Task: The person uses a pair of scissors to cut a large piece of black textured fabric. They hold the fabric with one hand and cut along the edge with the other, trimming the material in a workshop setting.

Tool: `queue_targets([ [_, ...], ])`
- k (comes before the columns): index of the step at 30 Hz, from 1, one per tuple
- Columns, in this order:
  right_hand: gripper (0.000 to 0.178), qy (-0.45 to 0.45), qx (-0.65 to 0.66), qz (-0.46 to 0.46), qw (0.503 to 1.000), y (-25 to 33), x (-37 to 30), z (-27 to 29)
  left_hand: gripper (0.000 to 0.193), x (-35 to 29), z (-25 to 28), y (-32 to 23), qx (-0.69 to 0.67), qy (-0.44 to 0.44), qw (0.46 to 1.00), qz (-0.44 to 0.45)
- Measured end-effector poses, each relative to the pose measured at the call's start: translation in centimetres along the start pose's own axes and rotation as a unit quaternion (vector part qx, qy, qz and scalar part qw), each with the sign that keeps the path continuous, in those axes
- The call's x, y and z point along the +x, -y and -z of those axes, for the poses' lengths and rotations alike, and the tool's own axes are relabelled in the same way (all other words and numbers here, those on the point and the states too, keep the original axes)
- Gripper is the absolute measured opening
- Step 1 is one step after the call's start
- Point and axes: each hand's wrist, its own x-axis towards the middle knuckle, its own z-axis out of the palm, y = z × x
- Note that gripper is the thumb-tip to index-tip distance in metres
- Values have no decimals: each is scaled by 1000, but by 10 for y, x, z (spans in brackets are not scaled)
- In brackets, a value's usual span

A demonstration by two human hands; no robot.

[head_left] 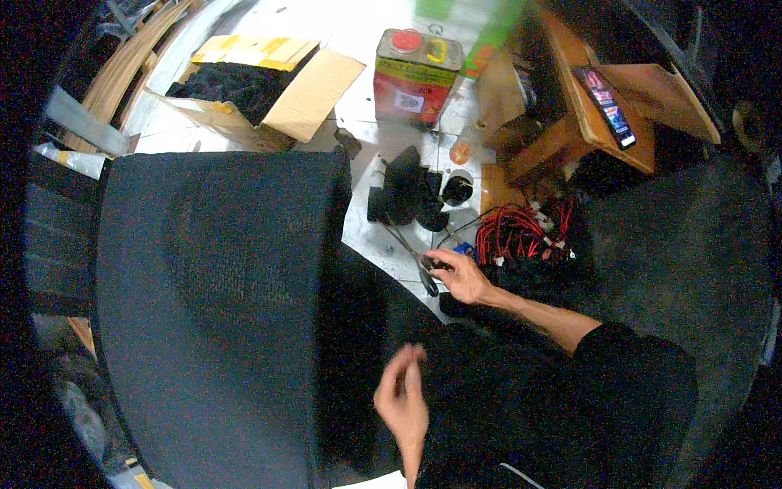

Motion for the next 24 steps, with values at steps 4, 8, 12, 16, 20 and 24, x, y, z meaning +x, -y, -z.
queue_targets([
  [4,38,19,-4,131,991,24,-13,0,71,64,-52,15,42,-19,986,-159],
  [8,35,81,107,169,976,34,-28,-5,81,72,-58,16,159,15,976,-149],
  [12,35,65,106,179,976,35,-38,-8,84,75,-56,17,129,0,975,-181],
  [16,34,64,105,199,972,43,-39,-6,80,74,-54,7,146,-10,965,-216],
  [20,36,98,161,73,979,64,-47,-3,71,78,-46,6,170,-1,947,-272],
  [24,52,144,114,74,980,61,-47,-1,62,76,-44,-3,143,-20,956,-255],
])
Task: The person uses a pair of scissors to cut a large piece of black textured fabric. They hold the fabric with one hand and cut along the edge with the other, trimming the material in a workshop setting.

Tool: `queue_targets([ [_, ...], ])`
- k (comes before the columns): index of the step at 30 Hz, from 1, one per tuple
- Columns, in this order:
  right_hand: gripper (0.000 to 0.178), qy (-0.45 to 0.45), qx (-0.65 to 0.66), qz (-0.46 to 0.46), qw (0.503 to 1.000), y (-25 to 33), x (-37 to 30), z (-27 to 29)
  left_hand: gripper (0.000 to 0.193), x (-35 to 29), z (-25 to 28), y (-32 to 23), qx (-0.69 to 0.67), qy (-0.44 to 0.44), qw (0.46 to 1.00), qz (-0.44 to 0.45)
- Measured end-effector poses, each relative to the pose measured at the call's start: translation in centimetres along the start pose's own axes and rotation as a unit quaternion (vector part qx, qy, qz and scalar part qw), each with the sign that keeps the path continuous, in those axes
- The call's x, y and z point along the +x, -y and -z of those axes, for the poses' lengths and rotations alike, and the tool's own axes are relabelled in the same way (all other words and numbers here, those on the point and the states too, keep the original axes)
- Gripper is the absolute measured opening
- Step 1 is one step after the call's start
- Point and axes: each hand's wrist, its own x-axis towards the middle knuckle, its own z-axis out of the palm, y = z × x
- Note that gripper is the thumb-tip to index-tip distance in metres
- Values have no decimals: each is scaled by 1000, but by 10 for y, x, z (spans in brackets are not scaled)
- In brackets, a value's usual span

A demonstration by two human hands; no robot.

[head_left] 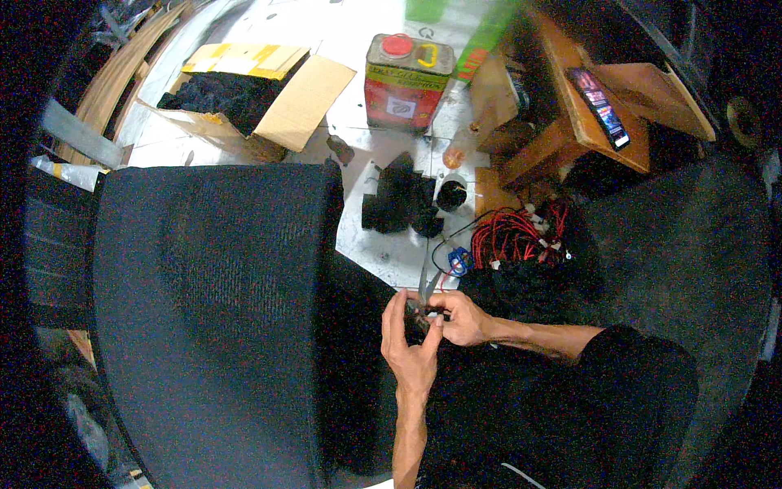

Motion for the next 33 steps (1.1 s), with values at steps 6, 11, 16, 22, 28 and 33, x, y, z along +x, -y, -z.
queue_targets([
  [6,67,33,-106,127,986,8,0,9,56,3,3,6,13,-16,999,-29],
  [11,65,12,-39,63,997,6,1,5,49,4,3,3,19,-27,998,-46],
  [16,61,-26,30,-19,999,10,5,-5,44,2,2,2,23,-45,997,-50],
  [22,53,-65,118,4,991,14,7,-15,54,0,4,5,-51,8,994,96],
  [28,51,-95,78,-8,992,8,19,-2,56,-1,7,13,-22,-14,998,64],
  [33,47,-160,128,-58,977,-5,25,0,44,-3,13,14,-37,-22,994,102],
])
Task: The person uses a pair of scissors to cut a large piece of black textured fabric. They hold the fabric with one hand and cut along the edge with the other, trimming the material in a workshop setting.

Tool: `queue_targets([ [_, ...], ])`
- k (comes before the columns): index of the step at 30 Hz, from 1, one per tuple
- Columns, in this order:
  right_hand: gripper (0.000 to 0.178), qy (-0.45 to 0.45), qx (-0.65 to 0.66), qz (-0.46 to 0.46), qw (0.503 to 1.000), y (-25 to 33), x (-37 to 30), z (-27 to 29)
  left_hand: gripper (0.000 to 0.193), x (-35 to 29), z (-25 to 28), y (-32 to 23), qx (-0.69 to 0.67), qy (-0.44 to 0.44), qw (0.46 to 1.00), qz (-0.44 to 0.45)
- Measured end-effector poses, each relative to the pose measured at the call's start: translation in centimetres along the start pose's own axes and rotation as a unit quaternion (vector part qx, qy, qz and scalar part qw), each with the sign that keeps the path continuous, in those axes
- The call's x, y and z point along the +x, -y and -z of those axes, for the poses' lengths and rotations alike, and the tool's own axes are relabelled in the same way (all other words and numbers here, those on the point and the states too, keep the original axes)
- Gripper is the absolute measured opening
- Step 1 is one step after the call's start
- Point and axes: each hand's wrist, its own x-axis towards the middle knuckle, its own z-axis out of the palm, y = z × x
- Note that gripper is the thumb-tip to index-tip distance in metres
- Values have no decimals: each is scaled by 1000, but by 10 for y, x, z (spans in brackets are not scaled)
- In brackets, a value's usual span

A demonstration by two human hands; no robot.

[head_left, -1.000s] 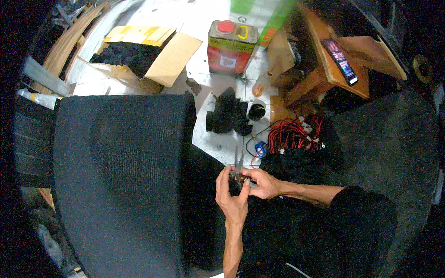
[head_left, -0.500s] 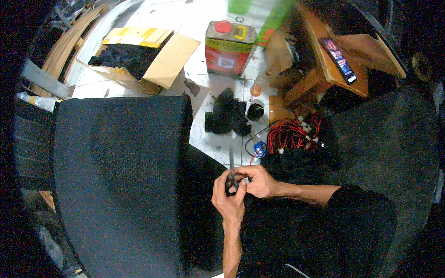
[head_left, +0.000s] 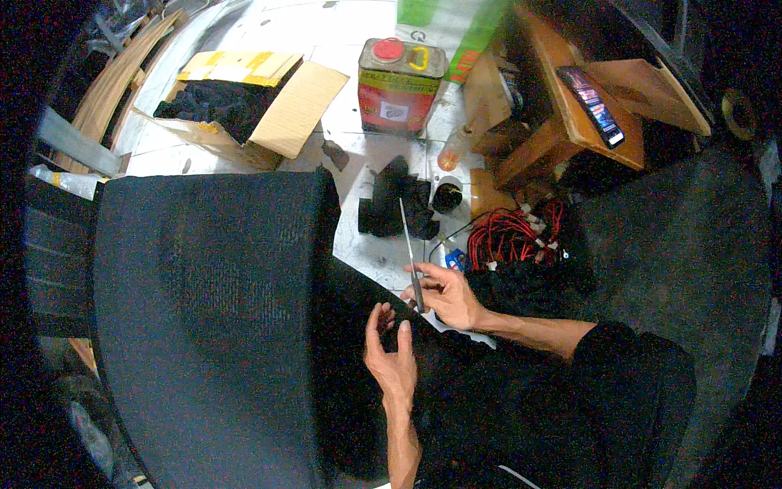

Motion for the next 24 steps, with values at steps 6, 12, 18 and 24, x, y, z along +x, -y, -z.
queue_targets([
  [6,48,-10,-40,22,999,-25,2,-7,40,-1,3,-1,65,12,998,-8],
  [12,50,0,-61,82,995,-35,0,-11,37,-1,3,2,68,12,997,-19],
  [18,48,-13,-55,41,998,-26,0,-11,34,-7,6,10,66,2,998,-22],
  [24,47,-18,-76,42,996,-30,5,-8,30,-18,16,17,-11,-19,999,48],
])
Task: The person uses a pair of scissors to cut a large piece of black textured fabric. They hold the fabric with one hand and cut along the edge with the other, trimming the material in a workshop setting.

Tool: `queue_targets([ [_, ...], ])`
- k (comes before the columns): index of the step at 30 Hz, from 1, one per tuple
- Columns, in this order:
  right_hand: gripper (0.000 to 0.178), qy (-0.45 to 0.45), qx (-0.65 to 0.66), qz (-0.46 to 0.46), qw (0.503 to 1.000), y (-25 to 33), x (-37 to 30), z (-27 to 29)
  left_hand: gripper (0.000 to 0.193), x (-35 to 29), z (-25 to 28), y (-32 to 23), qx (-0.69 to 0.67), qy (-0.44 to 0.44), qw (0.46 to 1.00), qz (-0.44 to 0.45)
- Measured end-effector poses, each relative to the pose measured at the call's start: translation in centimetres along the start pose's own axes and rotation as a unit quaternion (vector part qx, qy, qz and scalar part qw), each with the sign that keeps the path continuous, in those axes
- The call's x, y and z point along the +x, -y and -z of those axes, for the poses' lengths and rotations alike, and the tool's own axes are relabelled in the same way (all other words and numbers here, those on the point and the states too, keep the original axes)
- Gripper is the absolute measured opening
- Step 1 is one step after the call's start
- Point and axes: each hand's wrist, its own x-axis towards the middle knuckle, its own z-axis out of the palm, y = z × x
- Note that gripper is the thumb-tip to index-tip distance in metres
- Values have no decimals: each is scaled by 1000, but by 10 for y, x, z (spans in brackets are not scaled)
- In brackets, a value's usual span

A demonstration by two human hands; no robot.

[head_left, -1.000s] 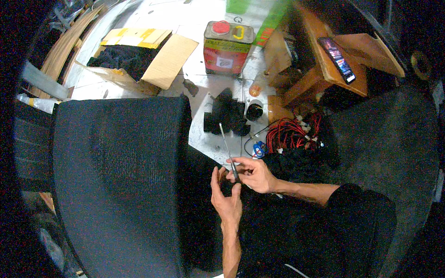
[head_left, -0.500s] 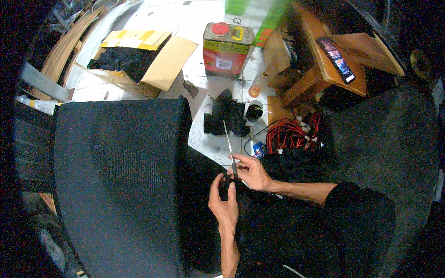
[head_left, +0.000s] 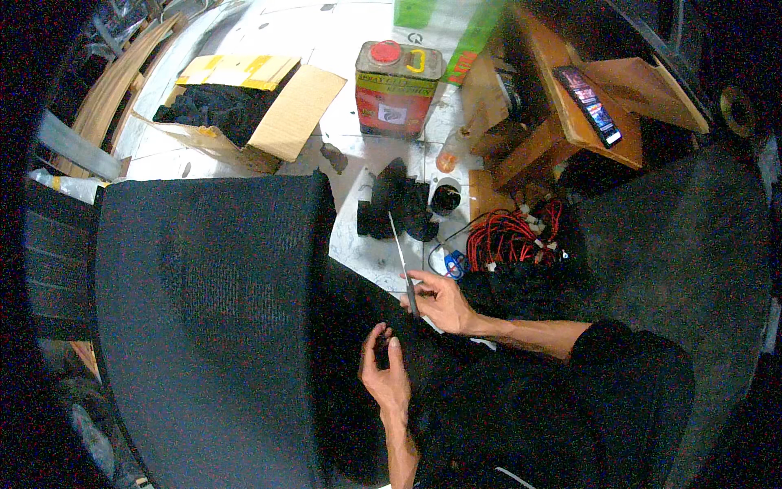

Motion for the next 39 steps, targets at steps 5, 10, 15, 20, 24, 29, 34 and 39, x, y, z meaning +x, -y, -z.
queue_targets([
  [5,48,-11,3,8,1000,-9,-1,-1,30,-2,3,-3,17,9,1000,-6],
  [10,49,-2,10,-12,1000,-1,-1,-2,29,-4,6,1,10,2,1000,-12],
  [15,48,-4,22,-14,1000,3,-3,0,28,-9,8,2,5,-6,1000,-8],
  [20,49,0,31,-22,999,5,-2,2,30,-15,7,7,-33,-33,999,2],
  [24,47,-11,10,2,1000,-15,3,2,36,-27,24,39,-86,-90,990,69],
  [29,49,-16,24,29,999,37,28,12,63,-69,63,102,-323,-172,925,100],
  [34,72,96,274,119,949,52,85,10,88,-110,82,82,-462,-213,858,-71],
  [39,72,97,292,145,941,80,125,-9,81,-142,83,55,-484,-340,806,-39],
])
